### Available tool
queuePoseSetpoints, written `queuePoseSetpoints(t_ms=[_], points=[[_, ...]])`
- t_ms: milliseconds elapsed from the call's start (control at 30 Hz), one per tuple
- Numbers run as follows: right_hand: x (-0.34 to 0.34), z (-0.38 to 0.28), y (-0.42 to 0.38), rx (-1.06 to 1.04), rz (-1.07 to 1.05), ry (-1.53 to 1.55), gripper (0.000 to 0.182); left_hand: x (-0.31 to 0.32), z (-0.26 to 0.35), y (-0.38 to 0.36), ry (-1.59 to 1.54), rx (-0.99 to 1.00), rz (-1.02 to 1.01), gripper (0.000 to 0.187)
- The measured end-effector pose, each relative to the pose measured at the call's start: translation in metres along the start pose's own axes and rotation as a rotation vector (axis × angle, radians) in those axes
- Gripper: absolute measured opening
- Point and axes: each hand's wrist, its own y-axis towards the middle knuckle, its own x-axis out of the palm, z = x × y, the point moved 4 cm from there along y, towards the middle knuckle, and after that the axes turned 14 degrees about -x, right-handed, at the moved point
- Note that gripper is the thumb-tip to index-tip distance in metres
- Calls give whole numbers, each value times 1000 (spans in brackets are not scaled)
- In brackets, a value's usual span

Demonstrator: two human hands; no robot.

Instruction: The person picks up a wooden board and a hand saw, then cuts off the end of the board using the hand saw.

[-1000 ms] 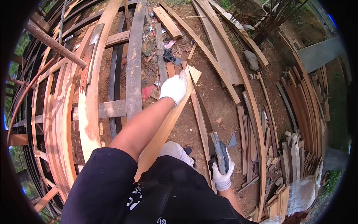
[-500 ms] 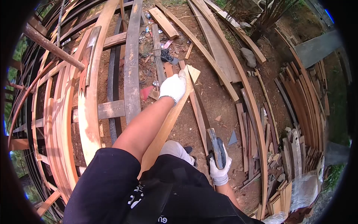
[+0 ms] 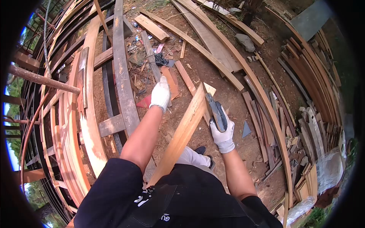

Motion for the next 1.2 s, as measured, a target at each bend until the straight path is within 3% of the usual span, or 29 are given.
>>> queuePoseSetpoints(t_ms=[33,100,167,233,267,300,367,400,567,600,633,667,700,733,800,867,967,1000,1200], points=[[16,10,3,94,-11,28,68,7,15,-22,-119,-258,-129,73],[47,30,16,93,-30,122,64,19,13,-5,292,119,-146,79],[62,17,35,148,-67,195,63,14,19,-6,521,150,-107,81],[80,1,54,35,-76,190,67,8,13,-26,216,-153,-109,72],[93,3,53,98,-140,193,71,9,15,-33,-216,-375,-201,63],[101,2,56,122,-150,226,71,4,4,-25,-199,-403,-174,63],[115,2,71,151,-234,258,74,-18,-7,-1,196,-43,3,59],[126,3,78,78,-184,292,73,-25,-10,9,206,34,-1,62],[188,19,103,157,-335,308,67,-55,-6,45,393,-43,95,80],[193,19,104,88,-321,232,71,-60,0,42,388,-93,97,78],[198,20,100,63,-279,292,68,-63,-4,41,385,-120,61,64],[197,21,96,162,-318,361,67,-72,7,26,366,28,71,64],[197,29,92,131,-339,308,67,-62,-15,40,390,111,73,62],[193,26,92,138,-393,331,67,-81,8,18,347,-74,28,57],[183,11,99,-35,-401,317,69,-77,0,21,317,24,77,67],[164,4,99,-99,-377,197,61,-98,22,-21,184,4,134,77],[154,-1,102,-161,-386,149,61,-109,37,-67,94,173,203,77],[154,-4,102,-186,-382,138,60,-115,44,-86,43,123,233,77],[150,-34,106,-298,-370,93,60,-108,60,-145,128,308,258,72]])
